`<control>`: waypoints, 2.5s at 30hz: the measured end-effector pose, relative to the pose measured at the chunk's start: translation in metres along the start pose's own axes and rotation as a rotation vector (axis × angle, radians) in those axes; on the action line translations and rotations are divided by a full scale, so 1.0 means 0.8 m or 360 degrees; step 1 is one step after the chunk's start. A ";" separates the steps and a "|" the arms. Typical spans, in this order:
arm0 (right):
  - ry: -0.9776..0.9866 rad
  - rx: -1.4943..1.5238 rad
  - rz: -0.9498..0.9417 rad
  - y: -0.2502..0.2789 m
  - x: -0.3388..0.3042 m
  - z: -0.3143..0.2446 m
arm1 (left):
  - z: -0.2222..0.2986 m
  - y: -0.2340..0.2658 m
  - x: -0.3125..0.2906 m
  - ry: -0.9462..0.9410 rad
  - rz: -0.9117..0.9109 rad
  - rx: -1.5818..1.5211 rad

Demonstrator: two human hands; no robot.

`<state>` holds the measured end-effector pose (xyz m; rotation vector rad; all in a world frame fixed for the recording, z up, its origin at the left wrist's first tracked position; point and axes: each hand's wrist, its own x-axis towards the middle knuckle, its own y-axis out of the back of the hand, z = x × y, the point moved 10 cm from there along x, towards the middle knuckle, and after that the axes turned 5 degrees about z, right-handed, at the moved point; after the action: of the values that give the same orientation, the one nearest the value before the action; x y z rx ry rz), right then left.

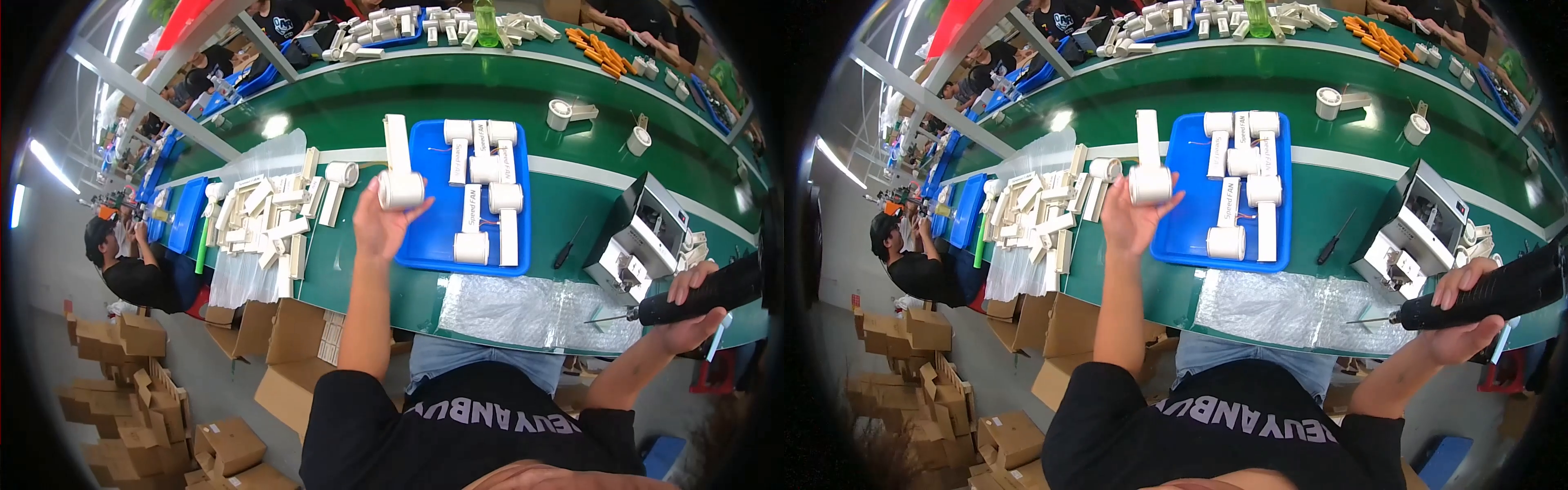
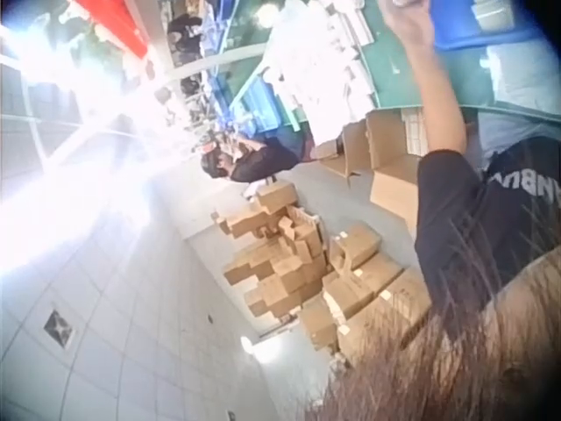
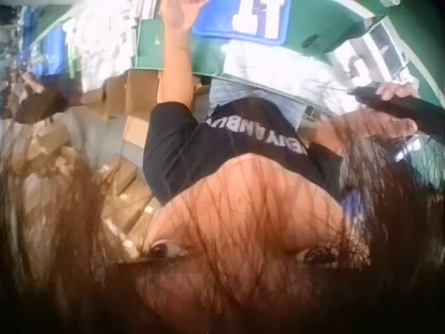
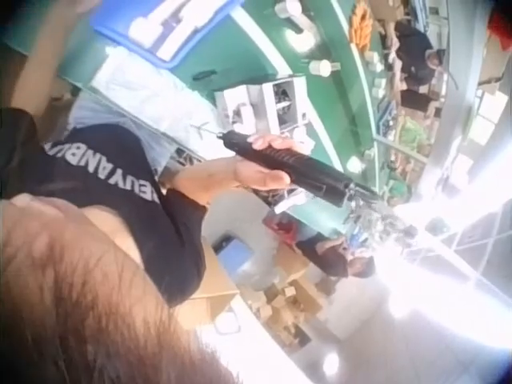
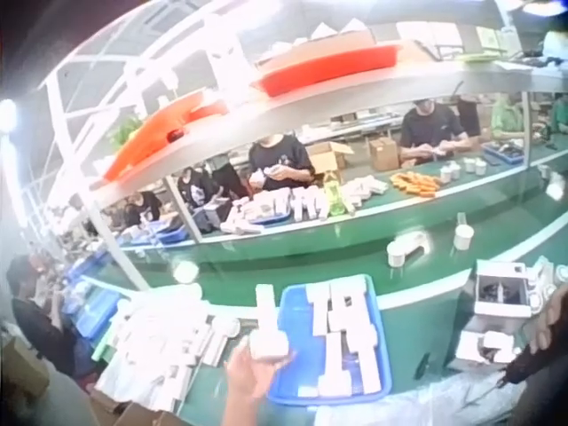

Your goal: Use an electric screwdriver to assemble plastic components on an electronics production line.

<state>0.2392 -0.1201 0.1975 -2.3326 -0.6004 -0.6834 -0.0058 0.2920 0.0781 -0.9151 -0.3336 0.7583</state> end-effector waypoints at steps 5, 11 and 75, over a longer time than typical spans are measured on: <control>0.0101 -0.0076 0.0018 -0.014 -0.004 -0.014 | -0.044 -0.009 -0.066 -0.0189 0.0180 0.0421; 0.0147 -0.0224 0.0106 0.003 -0.016 -0.046 | -0.140 -0.093 -0.137 -0.0304 -0.0248 0.1298; 0.0044 0.0214 -0.0198 -0.058 0.018 0.002 | -0.253 -0.110 -0.156 -0.0796 -0.0188 0.1457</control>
<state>0.2243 -0.0833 0.2249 -2.1719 -0.7602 -0.7082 0.0595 0.0505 0.0374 0.1646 -0.4148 0.9025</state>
